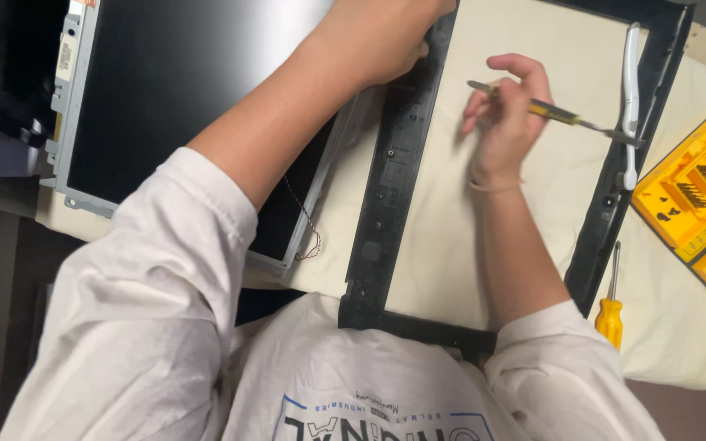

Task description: The person disassembles a computer monitor by prying off the bezel and internal components using a spudger and screwdriver, then cleans the bezel frame with a toothbrush before reassembling the internal components and securing them with a screwdriver.

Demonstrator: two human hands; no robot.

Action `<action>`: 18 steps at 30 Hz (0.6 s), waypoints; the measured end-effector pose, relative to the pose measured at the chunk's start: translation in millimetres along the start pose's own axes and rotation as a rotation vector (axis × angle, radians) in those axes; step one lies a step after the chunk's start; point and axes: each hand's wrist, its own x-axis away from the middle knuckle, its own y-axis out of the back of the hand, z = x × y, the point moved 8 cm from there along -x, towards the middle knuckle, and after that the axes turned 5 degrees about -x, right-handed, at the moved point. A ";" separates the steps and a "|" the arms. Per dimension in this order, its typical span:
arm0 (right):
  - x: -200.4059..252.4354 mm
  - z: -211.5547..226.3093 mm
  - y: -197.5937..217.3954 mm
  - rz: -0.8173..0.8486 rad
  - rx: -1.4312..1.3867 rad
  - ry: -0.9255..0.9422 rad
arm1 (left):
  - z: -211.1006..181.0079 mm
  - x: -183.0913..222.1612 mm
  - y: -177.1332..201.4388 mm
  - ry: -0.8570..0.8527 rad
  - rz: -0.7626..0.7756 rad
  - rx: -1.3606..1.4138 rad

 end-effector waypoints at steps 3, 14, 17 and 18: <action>-8.0 -42.1 0.3 0.022 -0.021 0.052 | 2.6 -10.0 -29.7 0.018 0.185 -0.028; -1.8 -40.2 -10.3 0.187 0.109 0.050 | 15.3 -2.7 -64.4 -0.021 0.294 -0.102; -2.5 -37.0 -17.6 0.233 0.125 0.001 | 13.0 -0.9 -61.8 -0.053 0.260 -0.146; -2.3 -36.2 -21.3 0.264 0.145 -0.034 | 7.8 -1.0 -55.8 -0.100 0.183 -0.219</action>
